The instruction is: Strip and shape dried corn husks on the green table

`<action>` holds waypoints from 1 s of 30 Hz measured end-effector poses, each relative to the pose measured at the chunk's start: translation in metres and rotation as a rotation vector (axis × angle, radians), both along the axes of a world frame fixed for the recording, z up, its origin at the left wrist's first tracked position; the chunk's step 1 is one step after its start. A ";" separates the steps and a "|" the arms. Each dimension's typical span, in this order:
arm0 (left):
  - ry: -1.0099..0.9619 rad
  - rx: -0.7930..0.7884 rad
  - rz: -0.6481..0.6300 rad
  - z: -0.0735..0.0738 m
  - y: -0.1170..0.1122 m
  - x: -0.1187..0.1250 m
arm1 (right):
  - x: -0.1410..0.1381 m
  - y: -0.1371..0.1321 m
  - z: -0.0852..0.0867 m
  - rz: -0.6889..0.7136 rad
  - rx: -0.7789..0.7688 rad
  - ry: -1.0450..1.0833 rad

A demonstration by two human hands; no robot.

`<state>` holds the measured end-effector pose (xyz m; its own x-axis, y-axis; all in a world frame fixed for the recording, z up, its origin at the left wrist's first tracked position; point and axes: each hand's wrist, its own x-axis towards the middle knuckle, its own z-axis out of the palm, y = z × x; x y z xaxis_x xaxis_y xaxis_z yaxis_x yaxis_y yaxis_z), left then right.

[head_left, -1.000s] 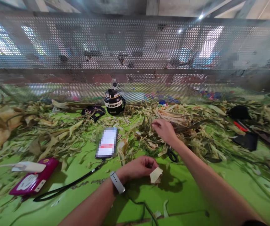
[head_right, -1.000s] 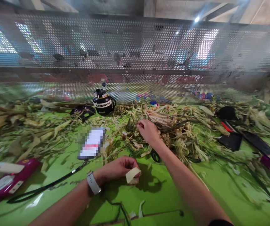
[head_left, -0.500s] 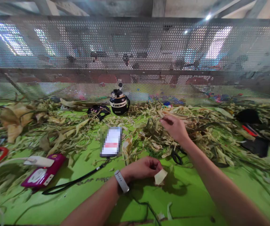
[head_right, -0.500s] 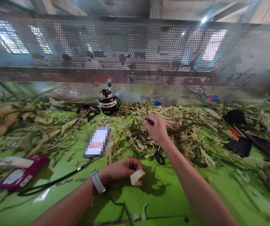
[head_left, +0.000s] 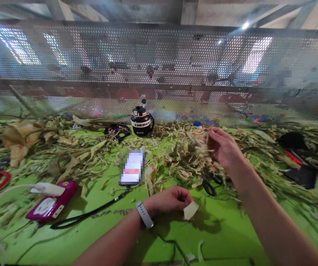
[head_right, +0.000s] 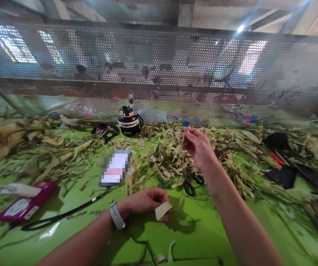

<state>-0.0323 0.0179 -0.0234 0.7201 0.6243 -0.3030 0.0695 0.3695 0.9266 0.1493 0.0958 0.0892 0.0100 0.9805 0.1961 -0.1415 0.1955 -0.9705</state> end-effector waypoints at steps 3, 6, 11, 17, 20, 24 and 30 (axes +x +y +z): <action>0.012 0.001 -0.012 0.000 0.000 0.000 | 0.008 -0.007 0.013 -0.052 0.153 -0.023; -0.004 -0.009 -0.006 -0.001 0.000 0.000 | 0.009 -0.007 0.011 -0.003 0.099 -0.050; -0.033 -0.034 0.012 -0.003 -0.001 0.002 | -0.002 0.009 -0.017 0.100 -0.026 -0.158; -0.032 -0.020 0.008 -0.011 0.001 0.003 | -0.003 0.059 -0.041 -0.141 0.117 -0.439; -0.040 -0.019 0.016 -0.014 0.001 0.004 | -0.015 0.096 -0.043 -0.057 0.184 -0.864; -0.048 -0.007 0.016 -0.015 0.000 0.005 | -0.052 0.138 -0.047 0.009 0.213 -1.093; -0.055 -0.009 0.014 -0.019 -0.001 0.005 | -0.095 0.164 -0.070 0.050 0.229 -1.324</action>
